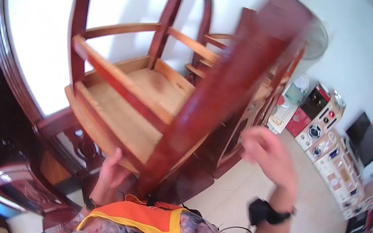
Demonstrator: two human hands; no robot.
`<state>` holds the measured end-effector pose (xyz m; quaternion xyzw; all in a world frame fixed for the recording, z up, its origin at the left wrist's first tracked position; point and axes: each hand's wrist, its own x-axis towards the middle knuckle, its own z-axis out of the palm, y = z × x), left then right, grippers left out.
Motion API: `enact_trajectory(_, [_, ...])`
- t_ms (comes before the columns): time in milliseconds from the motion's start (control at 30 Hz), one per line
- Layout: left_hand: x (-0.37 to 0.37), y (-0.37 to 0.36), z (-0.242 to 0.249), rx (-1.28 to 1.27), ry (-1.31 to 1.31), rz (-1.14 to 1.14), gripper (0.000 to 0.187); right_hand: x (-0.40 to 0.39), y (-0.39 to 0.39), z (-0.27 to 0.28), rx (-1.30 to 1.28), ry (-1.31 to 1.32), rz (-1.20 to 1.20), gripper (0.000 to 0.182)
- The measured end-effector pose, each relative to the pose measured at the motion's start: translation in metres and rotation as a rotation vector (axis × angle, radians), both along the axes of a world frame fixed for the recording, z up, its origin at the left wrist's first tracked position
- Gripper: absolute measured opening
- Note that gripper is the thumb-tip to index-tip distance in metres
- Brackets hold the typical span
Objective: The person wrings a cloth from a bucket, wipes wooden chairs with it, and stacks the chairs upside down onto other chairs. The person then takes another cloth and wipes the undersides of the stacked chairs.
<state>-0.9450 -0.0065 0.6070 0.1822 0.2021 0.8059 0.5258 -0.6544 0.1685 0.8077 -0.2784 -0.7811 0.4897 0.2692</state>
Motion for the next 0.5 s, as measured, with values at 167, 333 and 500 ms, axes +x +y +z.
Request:
enact_trajectory(167, [0.009,0.001,0.016,-0.013,0.017,0.038,0.056,-0.050,0.075,-0.162,-0.538,0.043,-0.193,0.048])
enact_trajectory(333, [0.000,0.003,0.000,0.021,-0.038,0.148,0.050,-0.113,0.074,-0.233,-1.241,0.799,0.289,0.053])
enact_trajectory(500, [-0.016,-0.010,-0.022,-0.046,-0.033,0.280,0.049,-0.146,0.073,-0.219,-1.362,0.970,0.268,0.052])
